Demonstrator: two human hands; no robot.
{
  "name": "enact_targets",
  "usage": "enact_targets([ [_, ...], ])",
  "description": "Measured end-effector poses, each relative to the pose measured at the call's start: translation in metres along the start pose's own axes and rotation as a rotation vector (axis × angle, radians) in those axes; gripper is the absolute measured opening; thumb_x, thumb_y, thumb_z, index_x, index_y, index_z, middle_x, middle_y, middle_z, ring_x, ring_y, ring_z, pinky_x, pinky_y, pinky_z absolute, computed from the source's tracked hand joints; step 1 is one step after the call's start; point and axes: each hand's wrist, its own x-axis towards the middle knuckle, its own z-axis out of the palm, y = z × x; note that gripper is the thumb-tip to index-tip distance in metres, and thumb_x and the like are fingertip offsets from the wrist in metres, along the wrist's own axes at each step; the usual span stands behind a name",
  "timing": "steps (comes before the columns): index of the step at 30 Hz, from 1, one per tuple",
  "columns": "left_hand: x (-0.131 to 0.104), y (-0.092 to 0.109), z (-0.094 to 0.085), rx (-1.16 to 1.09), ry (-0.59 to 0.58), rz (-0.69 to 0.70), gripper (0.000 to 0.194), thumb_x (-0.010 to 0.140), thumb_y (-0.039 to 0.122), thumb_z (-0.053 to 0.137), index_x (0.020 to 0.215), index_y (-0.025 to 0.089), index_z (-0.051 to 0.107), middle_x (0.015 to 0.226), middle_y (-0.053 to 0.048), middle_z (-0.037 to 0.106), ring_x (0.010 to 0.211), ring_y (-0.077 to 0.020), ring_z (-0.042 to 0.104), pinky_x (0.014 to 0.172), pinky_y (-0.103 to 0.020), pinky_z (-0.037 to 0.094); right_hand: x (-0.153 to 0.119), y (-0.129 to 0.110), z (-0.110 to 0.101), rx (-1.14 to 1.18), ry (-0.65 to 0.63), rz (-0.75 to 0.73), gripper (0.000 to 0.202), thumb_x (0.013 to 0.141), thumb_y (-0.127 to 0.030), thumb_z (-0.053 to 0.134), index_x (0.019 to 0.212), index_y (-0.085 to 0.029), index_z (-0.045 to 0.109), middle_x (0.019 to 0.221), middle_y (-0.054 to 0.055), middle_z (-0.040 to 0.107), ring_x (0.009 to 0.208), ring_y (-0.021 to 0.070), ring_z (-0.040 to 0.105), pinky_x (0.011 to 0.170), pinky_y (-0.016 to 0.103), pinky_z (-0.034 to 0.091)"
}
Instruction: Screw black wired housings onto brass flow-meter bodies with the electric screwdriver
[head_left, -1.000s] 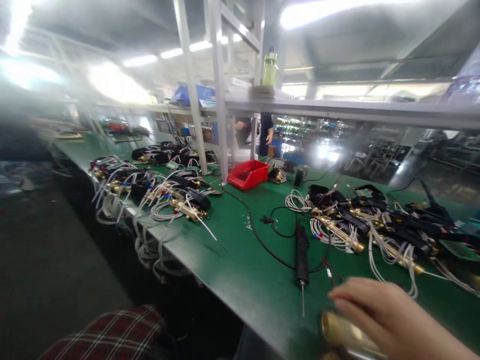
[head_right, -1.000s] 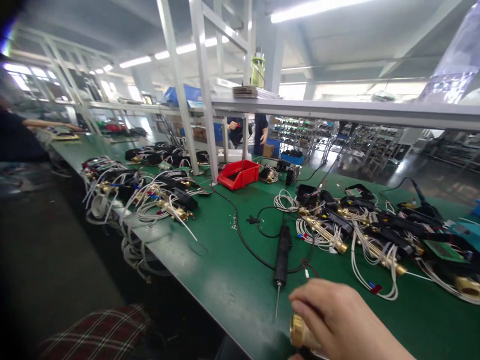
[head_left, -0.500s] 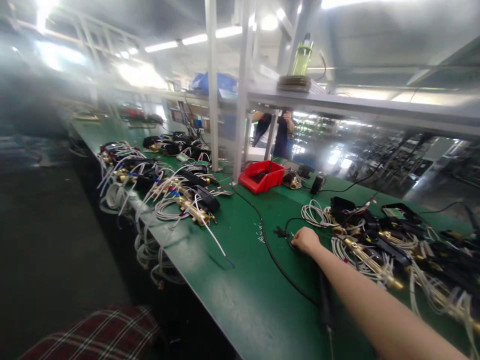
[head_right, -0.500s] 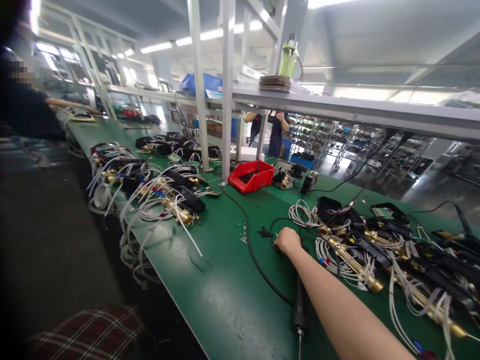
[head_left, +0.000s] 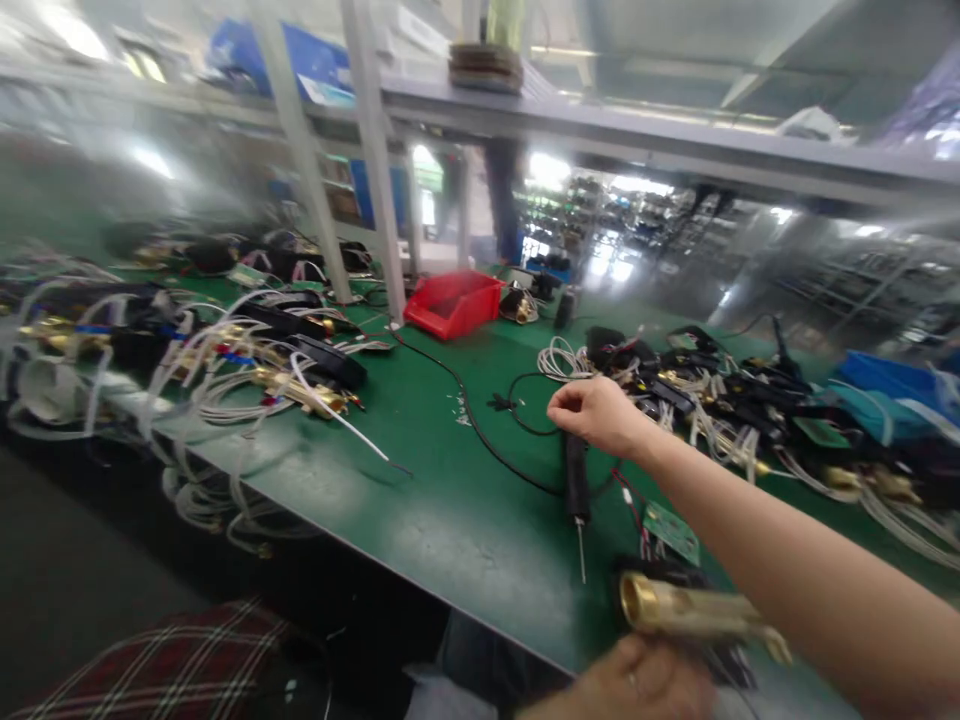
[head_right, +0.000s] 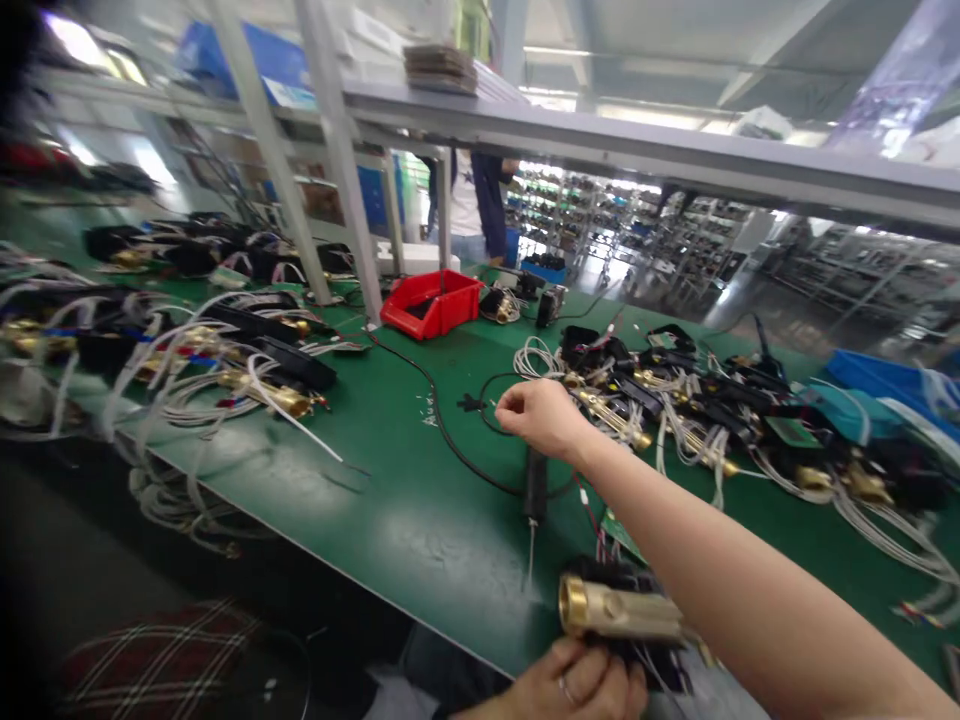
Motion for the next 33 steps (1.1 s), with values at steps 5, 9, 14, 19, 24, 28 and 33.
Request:
enact_targets([
  [5,0.005,0.017,-0.005,-0.248,0.0,-0.148,0.038,0.094,0.028,0.045,0.131,0.02,0.049,0.123,-0.006,0.05,0.108,-0.017,0.048,0.098,-0.032,0.037,-0.162,0.011,-0.034,0.138,0.3,-0.185,0.009,0.085,-0.018,0.057,0.081,-0.019,0.065,0.086,0.002,0.064,0.082,0.0132,0.06,0.075,0.024,0.047],
  [9,0.007,0.019,-0.006,-0.345,-0.024,-0.212,0.039,0.094,0.025,0.046,0.133,0.023,0.046,0.117,-0.004,0.052,0.104,-0.0159,0.047,0.1,-0.033,0.033,-0.247,0.044,0.011,-0.013,0.421,-0.096,0.01,0.083,-0.016,0.059,0.082,-0.021,0.067,0.122,0.008,0.057,0.118,0.0258,0.048,0.095,0.042,0.044],
  [14,0.006,0.028,0.001,-0.378,0.05,-0.277,0.033,0.092,0.022,0.046,0.124,0.024,0.054,0.115,-0.005,0.053,0.108,-0.0175,0.046,0.101,-0.034,0.032,-0.263,0.065,0.07,-0.16,0.526,-0.082,0.014,0.086,-0.019,0.057,0.08,-0.024,0.069,0.14,0.003,0.047,0.134,0.0334,0.03,0.107,0.059,0.026],
  [19,0.004,0.031,0.003,-0.36,0.057,-0.283,0.032,0.092,0.021,0.044,0.122,0.023,0.055,0.114,-0.006,0.053,0.106,-0.0172,0.046,0.099,-0.034,0.036,-0.253,0.067,0.071,-0.198,0.465,-0.12,0.012,0.085,-0.024,0.06,0.075,-0.025,0.067,0.141,-0.003,0.045,0.137,0.0347,0.025,0.107,0.061,0.02],
  [24,0.006,0.029,0.002,-0.336,0.033,-0.257,0.032,0.09,0.022,0.048,0.122,0.023,0.054,0.111,-0.005,0.053,0.104,-0.0167,0.046,0.098,-0.034,0.036,-0.245,0.069,0.068,-0.291,0.375,-0.142,0.017,0.078,-0.021,0.068,0.063,-0.021,0.061,0.143,-0.004,0.043,0.137,0.0368,0.024,0.107,0.063,0.015],
  [28,0.007,0.028,0.001,-0.352,0.044,-0.277,0.031,0.09,0.022,0.052,0.12,0.023,0.055,0.109,-0.004,0.054,0.105,-0.0163,0.046,0.098,-0.033,0.034,-0.244,0.066,0.072,-0.334,0.374,-0.139,0.019,0.08,-0.02,0.064,0.062,-0.019,0.058,0.145,-0.001,0.04,0.137,0.036,0.024,0.109,0.061,0.015],
  [33,0.007,0.028,0.001,-0.339,0.027,-0.249,0.03,0.09,0.021,0.051,0.12,0.022,0.055,0.111,-0.005,0.054,0.103,-0.0169,0.046,0.098,-0.034,0.034,-0.248,0.067,0.074,-0.295,0.387,-0.124,0.024,0.088,-0.02,0.052,0.065,-0.02,0.06,0.143,-0.003,0.042,0.138,0.0343,0.023,0.108,0.06,0.019],
])
